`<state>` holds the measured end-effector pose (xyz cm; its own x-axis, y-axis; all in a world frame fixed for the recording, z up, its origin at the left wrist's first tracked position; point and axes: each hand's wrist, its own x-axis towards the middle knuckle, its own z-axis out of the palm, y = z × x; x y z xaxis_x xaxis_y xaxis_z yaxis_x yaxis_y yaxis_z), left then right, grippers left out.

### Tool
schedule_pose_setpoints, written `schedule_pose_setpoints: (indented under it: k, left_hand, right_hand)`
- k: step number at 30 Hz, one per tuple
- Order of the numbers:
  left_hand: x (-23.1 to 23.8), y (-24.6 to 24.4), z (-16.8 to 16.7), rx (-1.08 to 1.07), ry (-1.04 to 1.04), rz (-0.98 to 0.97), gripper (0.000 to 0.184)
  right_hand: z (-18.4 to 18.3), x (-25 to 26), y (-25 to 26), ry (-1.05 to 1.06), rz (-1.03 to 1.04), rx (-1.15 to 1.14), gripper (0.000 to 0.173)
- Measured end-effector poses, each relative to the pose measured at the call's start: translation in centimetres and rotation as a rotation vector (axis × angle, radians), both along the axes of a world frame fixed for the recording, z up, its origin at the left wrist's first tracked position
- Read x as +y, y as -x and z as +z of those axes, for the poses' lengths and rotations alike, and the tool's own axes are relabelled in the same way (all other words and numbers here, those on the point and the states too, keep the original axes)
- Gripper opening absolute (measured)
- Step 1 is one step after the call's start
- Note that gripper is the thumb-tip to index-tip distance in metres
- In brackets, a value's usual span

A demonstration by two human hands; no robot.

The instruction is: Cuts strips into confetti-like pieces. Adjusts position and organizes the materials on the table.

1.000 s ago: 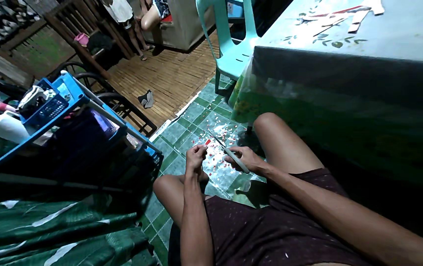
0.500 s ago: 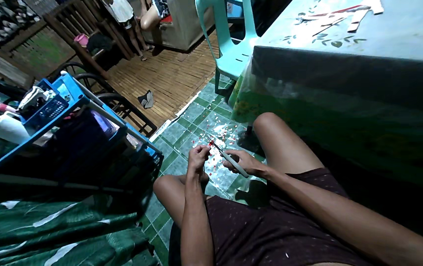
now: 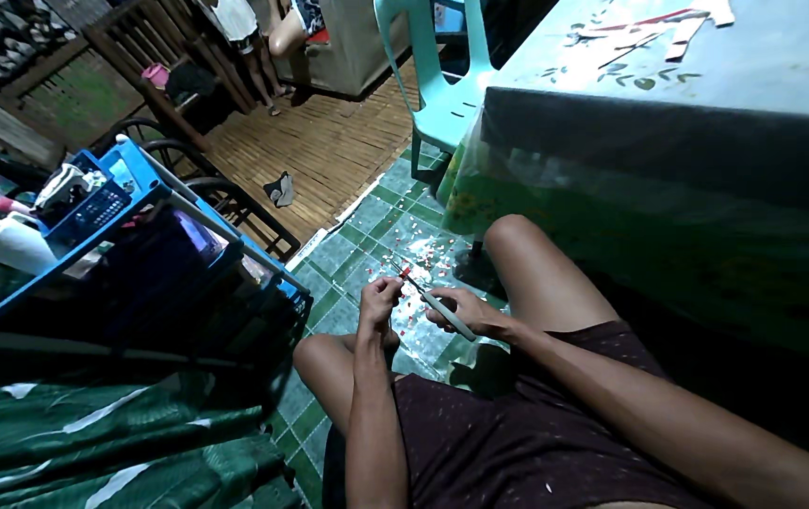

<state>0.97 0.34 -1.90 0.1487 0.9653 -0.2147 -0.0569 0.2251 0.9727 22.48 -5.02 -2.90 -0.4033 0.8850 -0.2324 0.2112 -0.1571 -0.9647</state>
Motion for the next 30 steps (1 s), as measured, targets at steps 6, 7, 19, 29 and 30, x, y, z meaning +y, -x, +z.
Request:
schedule_pose_setpoints:
  k: [6,7,19,29,30]
  left_hand:
    - [0.01,0.04,-0.05,0.018,-0.008,-0.012,0.016]
    - [0.03,0.05,-0.10,0.025,-0.011,-0.013,0.016]
    - [0.01,-0.17,-0.12,0.019,-0.004,-0.009,0.014]
    - [0.14,0.00,-0.19,0.014,-0.011,0.007,0.016]
    - [0.16,0.06,-0.21,0.011,-0.010,0.011,0.016]
  right_hand:
    - [0.23,-0.11,0.05,0.019,0.002,-0.010,0.062]
    - [0.26,-0.11,0.06,0.025,0.003,-0.010,0.062]
    - [0.50,-0.02,-0.03,0.103,-0.060,0.009,0.062]
    - [0.72,-0.26,0.44,0.062,-0.182,0.002,0.053]
    - [0.72,-0.17,0.39,0.064,-0.169,-0.005,0.054]
